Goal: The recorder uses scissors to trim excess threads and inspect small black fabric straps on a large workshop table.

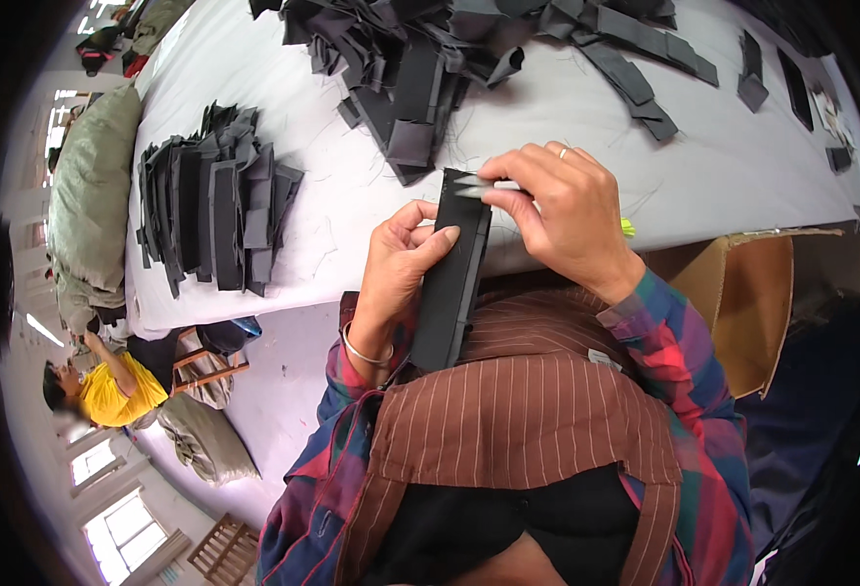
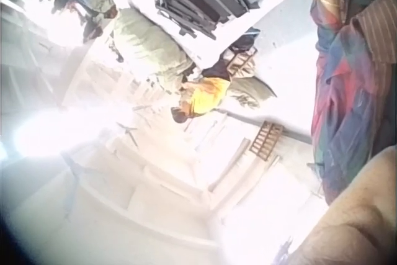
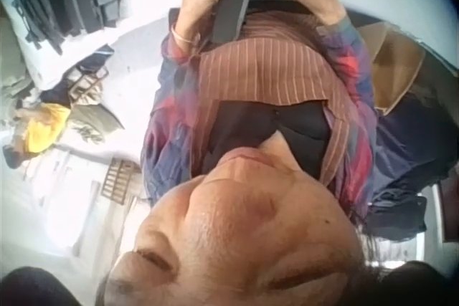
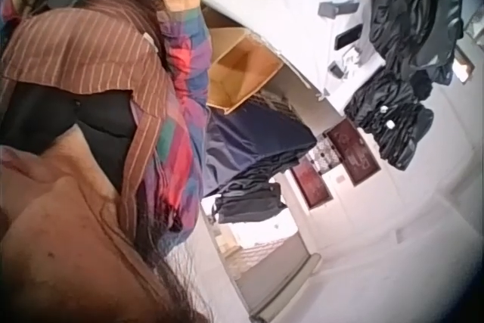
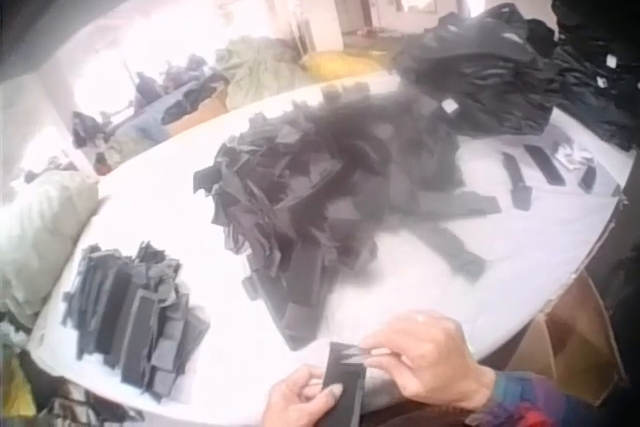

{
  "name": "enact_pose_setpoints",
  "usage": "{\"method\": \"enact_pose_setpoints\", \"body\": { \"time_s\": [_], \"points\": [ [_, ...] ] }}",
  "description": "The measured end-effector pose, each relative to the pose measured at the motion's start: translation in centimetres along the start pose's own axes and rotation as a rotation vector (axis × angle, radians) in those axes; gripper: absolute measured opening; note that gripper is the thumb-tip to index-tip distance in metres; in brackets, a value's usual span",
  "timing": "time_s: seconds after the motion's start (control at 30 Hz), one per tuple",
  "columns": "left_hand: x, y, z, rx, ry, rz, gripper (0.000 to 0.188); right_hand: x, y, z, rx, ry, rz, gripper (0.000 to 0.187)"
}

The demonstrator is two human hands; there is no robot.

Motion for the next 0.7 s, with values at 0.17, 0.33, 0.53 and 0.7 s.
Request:
{"method": "enact_pose_setpoints", "body": {
  "time_s": [0.17, 0.33, 0.53, 0.7],
  "points": [
    [-0.2, -0.3, -0.8, 0.024, -0.143, 0.045, 0.032, -0.8, 0.4, 0.1, 0.069, -0.083, 0.038, 0.017],
    [0.5, -0.7, -1.2, 0.035, -0.125, 0.044, 0.037, -1.1, 1.3, 0.4, 0.127, -0.066, 0.011, 0.016],
    [1.5, -2.5, -1.1, 0.055, 0.025, 0.041, 0.033, -2.8, 1.2, 1.7, 0.209, -0.029, 0.156, 0.028],
    [1.7, -4.5, -1.0, 0.086, -0.034, 0.079, 0.031, -4.5, 1.3, 1.2, 0.154, 0.18, 0.356, 0.033]
  ]
}}
Point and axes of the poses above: each hand's wrist, its own y-axis towards the middle knuckle, its own x-axis out of the back of the hand, z = x × y, the point moved 7 cm from there along y, towards the middle knuckle, and after that the axes turned 7 degrees about z, right-handed, at the moved point
